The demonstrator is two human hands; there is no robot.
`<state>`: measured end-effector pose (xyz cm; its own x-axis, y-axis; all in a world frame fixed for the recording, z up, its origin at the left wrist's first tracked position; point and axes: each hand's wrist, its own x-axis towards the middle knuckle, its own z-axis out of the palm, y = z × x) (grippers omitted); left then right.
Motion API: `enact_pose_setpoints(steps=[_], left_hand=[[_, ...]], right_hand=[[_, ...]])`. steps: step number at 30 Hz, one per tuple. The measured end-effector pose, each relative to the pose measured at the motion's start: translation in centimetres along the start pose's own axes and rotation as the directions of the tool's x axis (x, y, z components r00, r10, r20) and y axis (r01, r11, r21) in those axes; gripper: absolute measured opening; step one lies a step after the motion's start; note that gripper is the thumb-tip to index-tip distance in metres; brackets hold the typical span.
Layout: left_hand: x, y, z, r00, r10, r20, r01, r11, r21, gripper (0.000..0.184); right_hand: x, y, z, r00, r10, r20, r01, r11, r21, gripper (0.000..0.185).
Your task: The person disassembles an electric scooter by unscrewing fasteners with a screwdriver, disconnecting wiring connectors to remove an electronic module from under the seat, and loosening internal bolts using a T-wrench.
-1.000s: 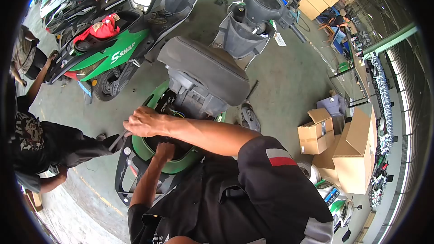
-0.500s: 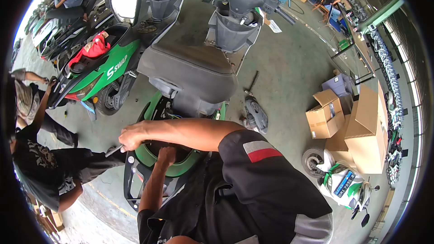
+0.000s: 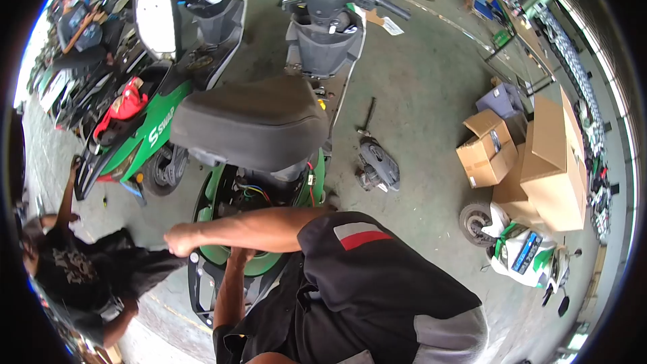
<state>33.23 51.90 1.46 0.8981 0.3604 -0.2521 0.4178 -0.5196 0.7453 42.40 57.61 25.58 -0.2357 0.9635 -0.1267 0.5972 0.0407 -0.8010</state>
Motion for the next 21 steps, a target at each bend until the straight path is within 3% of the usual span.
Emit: enact_pose_setpoints(steps=[3, 6, 9, 12, 14, 16, 20, 21], left_hand=[[-0.7, 2.4, -3.2, 0.956, -0.084, 0.282, -0.028, 0.928, 0.372, 0.040], [-3.5, 3.7, -4.3, 0.920, -0.143, 0.365, -0.038, 0.895, 0.445, 0.038], [-4.9, 4.7, -3.8, 0.900, -0.181, 0.397, -0.026, 0.886, 0.463, 0.036], [-4.0, 5.9, -3.1, 0.890, -0.216, 0.402, -0.007, 0.874, 0.486, 0.034], [-2.4, 6.9, -2.7, 0.886, -0.252, 0.390, 0.021, 0.861, 0.508, 0.033], [-0.7, 8.5, -2.3, 0.882, -0.293, 0.369, 0.054, 0.841, 0.538, 0.031], [1.4, 12.0, -0.6, 0.912, -0.351, 0.211, 0.189, 0.819, 0.542, 0.029], [1.1, 12.7, 0.0, 0.925, -0.356, 0.135, 0.239, 0.818, 0.523, 0.029]], right_hand=[[-6.3, -5.5, -5.3, 0.979, -0.130, 0.156, 0.133, 0.991, -0.005, 0.028], [-13.2, -6.0, -8.7, 0.964, -0.263, 0.038, 0.258, 0.961, 0.102, 0.027], [-21.6, -3.3, -11.9, 0.971, -0.210, 0.114, 0.181, 0.958, 0.220, 0.030], [-29.2, 1.7, -14.8, 0.964, -0.241, 0.113, 0.164, 0.872, 0.460, 0.036], [-34.1, 5.5, -15.6, 0.990, -0.132, -0.054, 0.136, 0.749, 0.648, 0.043], [-38.8, 9.0, -19.7, 0.992, 0.011, 0.124, -0.089, 0.759, 0.645, 0.047], [-46.9, 16.8, -23.9, 0.991, 0.055, 0.122, -0.127, 0.665, 0.736, 0.050], [-48.3, 19.0, -24.4, 0.977, 0.147, 0.152, -0.211, 0.703, 0.679, 0.051]])
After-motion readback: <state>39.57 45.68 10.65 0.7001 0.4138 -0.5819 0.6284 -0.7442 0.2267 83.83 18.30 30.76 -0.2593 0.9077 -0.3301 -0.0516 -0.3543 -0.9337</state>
